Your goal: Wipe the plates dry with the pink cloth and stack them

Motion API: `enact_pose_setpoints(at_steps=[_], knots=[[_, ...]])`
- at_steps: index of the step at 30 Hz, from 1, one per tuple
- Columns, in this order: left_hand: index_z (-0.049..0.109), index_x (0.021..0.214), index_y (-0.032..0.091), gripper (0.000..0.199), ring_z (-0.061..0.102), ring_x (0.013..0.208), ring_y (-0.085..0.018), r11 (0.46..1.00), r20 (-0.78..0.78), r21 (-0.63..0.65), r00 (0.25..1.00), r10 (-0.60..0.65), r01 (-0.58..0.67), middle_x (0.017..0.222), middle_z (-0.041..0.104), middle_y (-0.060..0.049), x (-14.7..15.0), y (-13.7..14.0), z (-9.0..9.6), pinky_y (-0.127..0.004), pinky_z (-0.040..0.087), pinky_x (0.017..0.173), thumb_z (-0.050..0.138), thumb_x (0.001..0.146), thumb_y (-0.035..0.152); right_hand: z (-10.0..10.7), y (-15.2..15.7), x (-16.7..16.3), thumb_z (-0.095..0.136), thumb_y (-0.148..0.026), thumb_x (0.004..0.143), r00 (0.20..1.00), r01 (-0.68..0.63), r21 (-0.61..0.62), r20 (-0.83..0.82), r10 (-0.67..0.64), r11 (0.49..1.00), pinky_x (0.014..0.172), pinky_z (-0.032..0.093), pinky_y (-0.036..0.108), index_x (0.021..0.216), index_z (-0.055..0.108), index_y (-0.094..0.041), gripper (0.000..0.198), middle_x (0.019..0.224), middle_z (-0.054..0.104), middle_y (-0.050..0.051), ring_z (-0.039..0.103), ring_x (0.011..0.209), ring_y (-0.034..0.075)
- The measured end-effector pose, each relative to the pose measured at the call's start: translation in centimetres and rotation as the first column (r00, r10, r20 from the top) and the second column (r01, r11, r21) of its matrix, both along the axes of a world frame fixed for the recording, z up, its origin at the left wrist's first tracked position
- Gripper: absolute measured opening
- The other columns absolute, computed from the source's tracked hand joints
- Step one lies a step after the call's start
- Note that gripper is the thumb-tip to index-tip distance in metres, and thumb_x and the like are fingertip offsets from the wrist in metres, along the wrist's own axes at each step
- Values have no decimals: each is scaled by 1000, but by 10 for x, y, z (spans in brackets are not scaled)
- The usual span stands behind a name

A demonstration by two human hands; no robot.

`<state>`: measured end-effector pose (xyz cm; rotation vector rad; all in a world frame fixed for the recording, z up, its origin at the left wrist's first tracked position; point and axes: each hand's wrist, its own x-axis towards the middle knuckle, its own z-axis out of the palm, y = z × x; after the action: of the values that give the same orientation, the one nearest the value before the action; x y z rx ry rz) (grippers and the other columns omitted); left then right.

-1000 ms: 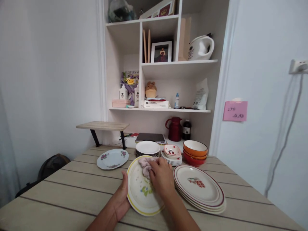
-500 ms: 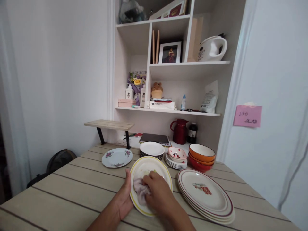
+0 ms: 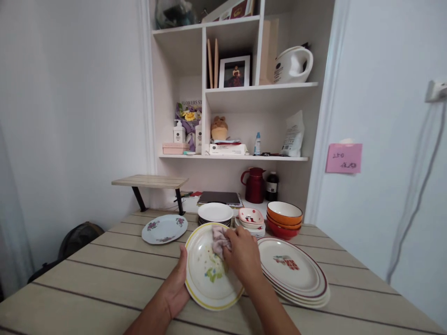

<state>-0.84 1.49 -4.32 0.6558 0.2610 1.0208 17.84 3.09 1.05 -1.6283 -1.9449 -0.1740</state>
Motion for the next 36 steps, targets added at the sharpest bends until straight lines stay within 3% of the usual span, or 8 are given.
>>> enact_pose_setpoints(at_steps=[2, 6, 12, 18, 23, 26, 30, 36], knots=[[45, 143, 14, 83, 46, 133, -33, 1000, 4, 3, 1000, -29, 29, 136, 58, -20, -1, -1, 1, -51, 25, 114, 37, 83, 71, -1, -3, 9, 55, -19, 74, 998, -5, -93, 55, 10, 996, 77, 33, 33, 97, 65, -23, 25, 96, 62, 7, 55, 95, 25], [43, 143, 15, 82, 46, 133, -34, 998, 30, 10, 997, -69, 68, 138, 56, -19, -3, -1, 2, -53, 26, 113, 35, 83, 71, -4, -18, 6, 53, -7, 64, 969, -170, -261, 129, 209, 950, 69, 31, 30, 92, 65, -22, 34, 92, 65, 6, 57, 87, 22], [51, 137, 11, 82, 52, 127, -34, 997, 50, 1, 996, -76, 76, 129, 63, -21, -3, -1, 3, -52, 32, 110, 37, 84, 71, -8, -36, -44, 55, -12, 67, 898, -372, -203, 167, 407, 906, 74, 31, 32, 93, 64, -22, 30, 100, 63, 7, 54, 93, 23], [51, 137, 12, 71, 53, 126, -31, 1000, 43, 20, 999, 15, -16, 128, 65, -19, 0, 2, 4, -49, 33, 111, 37, 89, 63, -5, -22, -56, 60, -17, 73, 937, -346, 11, 44, 346, 938, 84, 29, 36, 105, 65, -30, 34, 104, 58, 4, 50, 98, 23], [48, 140, 15, 67, 49, 131, -30, 999, 63, 40, 998, -21, 18, 131, 63, -18, 2, 5, -2, -49, 28, 113, 38, 90, 59, 2, -7, -36, 63, -26, 78, 984, -167, 140, -42, 174, 976, 86, 31, 38, 110, 67, -30, 33, 101, 56, 7, 49, 98, 25], [44, 143, 17, 67, 46, 133, -30, 999, 61, 41, 998, -27, 25, 135, 60, -17, 1, 6, -3, -49, 26, 115, 39, 90, 58, 4, -2, -20, 61, -28, 80, 996, -59, 151, -53, 67, 987, 84, 33, 38, 110, 68, -28, 31, 101, 56, 8, 51, 95, 25], [36, 147, 17, 71, 44, 135, -30, 1000, 50, 7, 999, -2, 2, 138, 57, -17, 0, 7, -4, -49, 25, 115, 39, 90, 58, 2, 0, 2, 57, -21, 79, 999, -24, 39, -38, 26, 999, 79, 35, 33, 113, 63, -25, 35, 101, 59, 7, 54, 94, 24], [35, 147, 14, 78, 45, 134, -32, 998, 54, -30, 997, -55, 56, 138, 56, -19, -2, 10, -8, -52, 27, 113, 39, 87, 64, -5, -9, 9, 54, -14, 72, 985, -155, -266, 37, 170, 951, 67, 31, 27, 94, 60, -23, 25, 97, 66, 4, 59, 89, 20]])
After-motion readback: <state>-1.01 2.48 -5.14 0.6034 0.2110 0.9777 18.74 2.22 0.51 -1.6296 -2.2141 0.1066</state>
